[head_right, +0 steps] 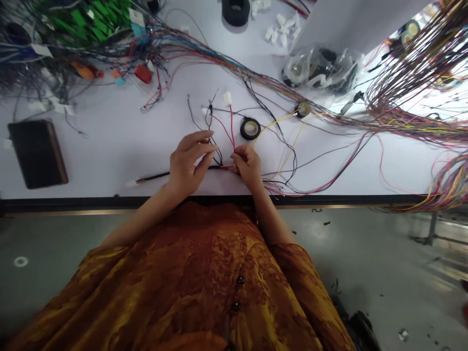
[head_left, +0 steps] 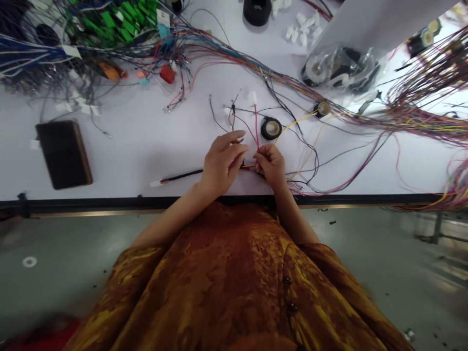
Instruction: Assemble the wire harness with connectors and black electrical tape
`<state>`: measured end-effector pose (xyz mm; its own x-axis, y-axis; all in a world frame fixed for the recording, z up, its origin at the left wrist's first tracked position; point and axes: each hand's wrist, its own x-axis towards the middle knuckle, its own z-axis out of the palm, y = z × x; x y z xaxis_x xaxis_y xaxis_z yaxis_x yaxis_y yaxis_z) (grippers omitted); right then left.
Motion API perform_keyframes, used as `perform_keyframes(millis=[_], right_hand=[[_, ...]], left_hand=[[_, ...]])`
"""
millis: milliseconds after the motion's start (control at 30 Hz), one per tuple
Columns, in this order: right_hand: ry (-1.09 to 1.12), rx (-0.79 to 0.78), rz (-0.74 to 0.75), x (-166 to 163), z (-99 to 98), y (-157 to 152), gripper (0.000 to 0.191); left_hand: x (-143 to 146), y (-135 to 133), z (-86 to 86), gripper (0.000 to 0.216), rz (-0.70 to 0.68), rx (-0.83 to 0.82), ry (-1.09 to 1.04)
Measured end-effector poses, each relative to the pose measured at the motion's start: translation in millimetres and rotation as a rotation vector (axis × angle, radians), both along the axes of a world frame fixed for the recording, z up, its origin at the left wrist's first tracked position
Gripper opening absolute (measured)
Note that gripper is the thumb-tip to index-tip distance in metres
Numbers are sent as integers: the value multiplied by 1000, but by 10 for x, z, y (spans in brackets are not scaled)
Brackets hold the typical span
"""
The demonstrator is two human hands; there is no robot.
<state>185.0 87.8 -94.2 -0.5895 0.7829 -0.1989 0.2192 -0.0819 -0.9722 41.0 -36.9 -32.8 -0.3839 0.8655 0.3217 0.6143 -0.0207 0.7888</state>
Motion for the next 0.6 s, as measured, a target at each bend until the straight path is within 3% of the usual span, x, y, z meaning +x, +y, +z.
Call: perform_keyframes(millis=[67,133,233,300,433,500,600], right_hand=[[77,-19,-5,14,11,-2,16],[134,-8,-5,22,20,-7,16],[138,30,-16,30,20,-25,18],[115,59,-32,35,9,-45,19],[62,174,-29,57,-26,-92,15],[41,214,-18,70,-40,-108,13],[63,171,-20,70,-57,-114,14]], left_hand=[[-137,55,-34,15,1,-66,81],[-359,52,-59,12,103,-107,110],[-591,6,-9,14,243,-22,46],[-548,34,17,13,159,-30,-45],[-191,377,-180,15,-144,-320,-473],[-85,618,-321,22,-185,-390,-705],[-101,890,-405,38,-147,-314,-842]])
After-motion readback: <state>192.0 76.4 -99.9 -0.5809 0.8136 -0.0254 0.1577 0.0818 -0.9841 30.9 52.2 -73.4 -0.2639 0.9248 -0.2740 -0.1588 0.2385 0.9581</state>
